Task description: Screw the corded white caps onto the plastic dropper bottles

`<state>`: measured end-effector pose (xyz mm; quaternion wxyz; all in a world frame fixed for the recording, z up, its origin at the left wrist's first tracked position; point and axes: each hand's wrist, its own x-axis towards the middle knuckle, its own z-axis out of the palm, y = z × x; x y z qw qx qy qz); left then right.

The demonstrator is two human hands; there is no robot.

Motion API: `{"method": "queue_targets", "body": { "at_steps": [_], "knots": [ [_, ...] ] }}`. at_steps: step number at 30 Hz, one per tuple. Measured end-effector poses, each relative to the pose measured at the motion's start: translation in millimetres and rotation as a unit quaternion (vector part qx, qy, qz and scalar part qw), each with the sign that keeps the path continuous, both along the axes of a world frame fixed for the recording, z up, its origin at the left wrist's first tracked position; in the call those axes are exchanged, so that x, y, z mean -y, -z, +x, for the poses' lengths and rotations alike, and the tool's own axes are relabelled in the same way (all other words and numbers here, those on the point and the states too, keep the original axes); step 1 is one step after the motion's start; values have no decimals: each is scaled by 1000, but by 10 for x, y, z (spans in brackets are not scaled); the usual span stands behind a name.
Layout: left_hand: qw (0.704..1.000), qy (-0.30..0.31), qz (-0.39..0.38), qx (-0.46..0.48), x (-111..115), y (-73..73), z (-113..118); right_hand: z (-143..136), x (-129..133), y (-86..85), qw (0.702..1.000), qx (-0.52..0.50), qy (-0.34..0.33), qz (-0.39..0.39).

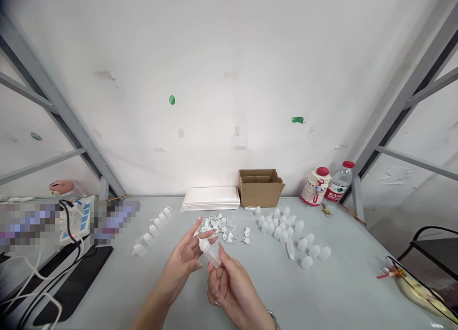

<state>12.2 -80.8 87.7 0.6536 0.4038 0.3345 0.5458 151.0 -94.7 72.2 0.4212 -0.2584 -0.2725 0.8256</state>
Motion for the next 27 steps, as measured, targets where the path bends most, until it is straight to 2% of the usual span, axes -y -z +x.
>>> {"method": "queue_targets", "body": {
  "at_steps": [3,8,16,20,22,25,27],
  "knots": [
    [998,-33,-6,-50,-5,21,12,-23,13,-1,1000,5,8,3],
    [989,-100,-17,-111,2,43,9,-66,12,-7,989,112,75,59],
    [985,-111,-37,-127,24,-67,46,-81,20,39,943,233,181,152],
    [983,-106,-25,-146,31,-59,52,-88,53,41,927,260,220,157],
    [982,-101,-7,-157,32,-46,52,-63,47,16,946,228,184,142],
    [983,-87,15,-160,25,-28,46,-1,21,-33,992,91,38,75],
    [985,-74,20,-157,17,-15,40,27,10,-52,998,26,-34,37]
  ]
}}
